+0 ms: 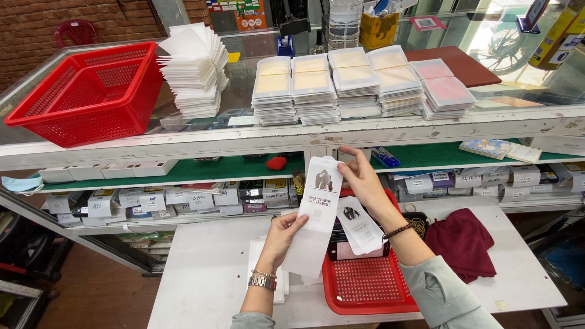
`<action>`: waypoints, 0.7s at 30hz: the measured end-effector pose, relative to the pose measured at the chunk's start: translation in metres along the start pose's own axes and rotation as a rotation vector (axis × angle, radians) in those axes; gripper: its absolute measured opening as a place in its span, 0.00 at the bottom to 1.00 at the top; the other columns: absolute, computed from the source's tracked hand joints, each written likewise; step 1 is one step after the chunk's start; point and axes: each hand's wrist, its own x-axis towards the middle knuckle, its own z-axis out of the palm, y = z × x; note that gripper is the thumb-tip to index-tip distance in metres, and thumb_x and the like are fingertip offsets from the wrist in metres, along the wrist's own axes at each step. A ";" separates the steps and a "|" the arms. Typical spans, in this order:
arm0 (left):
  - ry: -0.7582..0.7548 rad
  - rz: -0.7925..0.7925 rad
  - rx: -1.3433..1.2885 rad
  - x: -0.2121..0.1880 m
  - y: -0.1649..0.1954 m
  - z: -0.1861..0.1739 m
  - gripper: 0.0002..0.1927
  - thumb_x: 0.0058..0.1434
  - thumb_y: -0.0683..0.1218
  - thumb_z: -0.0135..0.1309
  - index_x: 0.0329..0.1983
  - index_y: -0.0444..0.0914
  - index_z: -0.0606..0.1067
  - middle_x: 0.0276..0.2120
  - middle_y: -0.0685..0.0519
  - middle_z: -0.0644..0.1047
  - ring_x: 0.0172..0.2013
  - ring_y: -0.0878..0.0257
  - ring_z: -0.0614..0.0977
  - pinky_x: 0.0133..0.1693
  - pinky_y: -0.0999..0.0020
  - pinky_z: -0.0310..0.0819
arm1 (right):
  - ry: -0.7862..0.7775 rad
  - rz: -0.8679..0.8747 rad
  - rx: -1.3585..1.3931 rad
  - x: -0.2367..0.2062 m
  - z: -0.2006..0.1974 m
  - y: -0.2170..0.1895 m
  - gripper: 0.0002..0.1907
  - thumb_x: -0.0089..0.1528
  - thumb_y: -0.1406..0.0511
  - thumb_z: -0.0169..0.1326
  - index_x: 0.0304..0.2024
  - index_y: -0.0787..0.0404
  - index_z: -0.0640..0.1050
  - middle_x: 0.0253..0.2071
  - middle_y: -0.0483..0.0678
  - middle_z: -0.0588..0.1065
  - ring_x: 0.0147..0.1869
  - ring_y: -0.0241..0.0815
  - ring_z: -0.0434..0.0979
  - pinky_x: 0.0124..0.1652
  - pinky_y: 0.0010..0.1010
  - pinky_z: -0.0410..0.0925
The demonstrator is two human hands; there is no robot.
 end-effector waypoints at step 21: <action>0.964 0.209 1.303 -0.013 -0.019 -0.040 0.29 0.43 0.50 0.69 0.51 0.40 0.80 0.43 0.42 0.82 0.44 0.42 0.81 0.45 0.50 0.75 | -0.014 0.294 -1.365 -0.059 -0.019 0.096 0.48 0.47 0.40 0.66 0.61 0.58 0.71 0.56 0.58 0.70 0.62 0.59 0.72 0.50 0.47 0.76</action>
